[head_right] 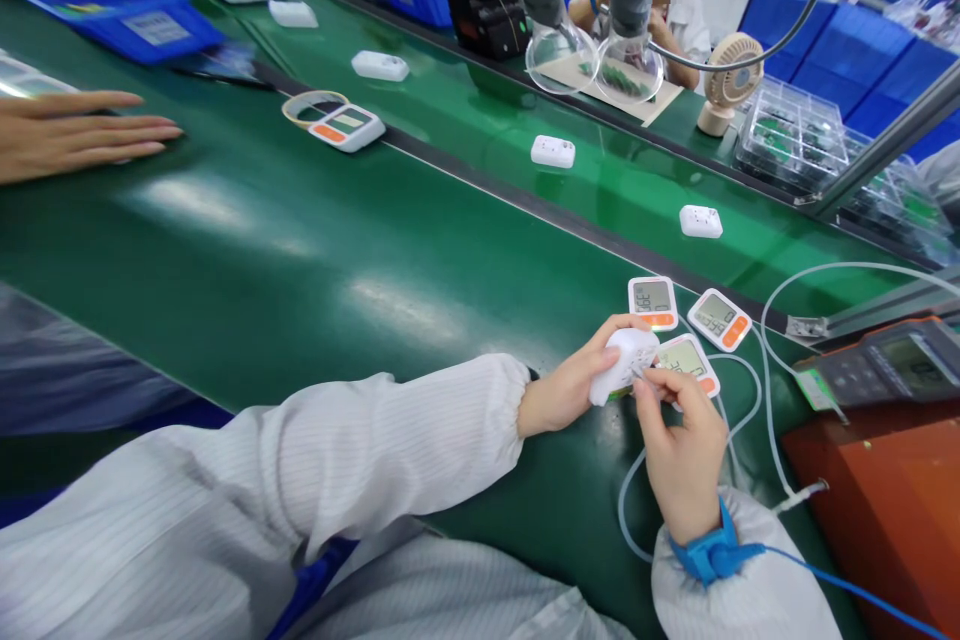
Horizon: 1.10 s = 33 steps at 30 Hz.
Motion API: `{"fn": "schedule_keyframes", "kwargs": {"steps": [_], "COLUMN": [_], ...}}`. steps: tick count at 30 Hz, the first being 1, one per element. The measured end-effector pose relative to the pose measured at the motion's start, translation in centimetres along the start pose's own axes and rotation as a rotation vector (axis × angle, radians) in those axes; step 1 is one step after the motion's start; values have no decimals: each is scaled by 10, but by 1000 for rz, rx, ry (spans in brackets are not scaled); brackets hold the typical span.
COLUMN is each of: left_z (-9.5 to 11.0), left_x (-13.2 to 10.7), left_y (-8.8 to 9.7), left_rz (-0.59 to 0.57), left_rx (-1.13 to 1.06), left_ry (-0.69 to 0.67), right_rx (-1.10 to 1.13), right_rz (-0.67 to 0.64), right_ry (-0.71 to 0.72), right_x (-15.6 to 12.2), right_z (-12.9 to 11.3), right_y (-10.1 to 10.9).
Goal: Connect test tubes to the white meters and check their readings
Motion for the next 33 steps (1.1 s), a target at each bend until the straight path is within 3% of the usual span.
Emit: {"fn": "schedule_keyframes", "kwargs": {"steps": [8, 17, 23, 33], "left_z": [0, -1, -1, -1], "left_x": [1, 0, 0, -2], "left_y": [2, 2, 1, 0], "left_rz": [36, -1, -32, -59], "left_rx": [12, 50, 57, 124], "left_ry": [0, 23, 26, 17], "right_rx": [-22, 22, 68, 6], "right_rz": [-39, -43, -120, -66], "right_ry": [9, -21, -38, 8], "right_x": [3, 2, 0, 1], "right_z": [-6, 1, 1, -4], "right_y": [0, -3, -6, -3]}}
Point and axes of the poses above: each hand's wrist, its own x-axis towards the middle knuckle, its own y-axis out of the back of the hand, z = x × y, the point moved 5 cm from there along x, towards the middle knuckle, and after that the axes turned 3 degrees about z, right-handed, at the moved point
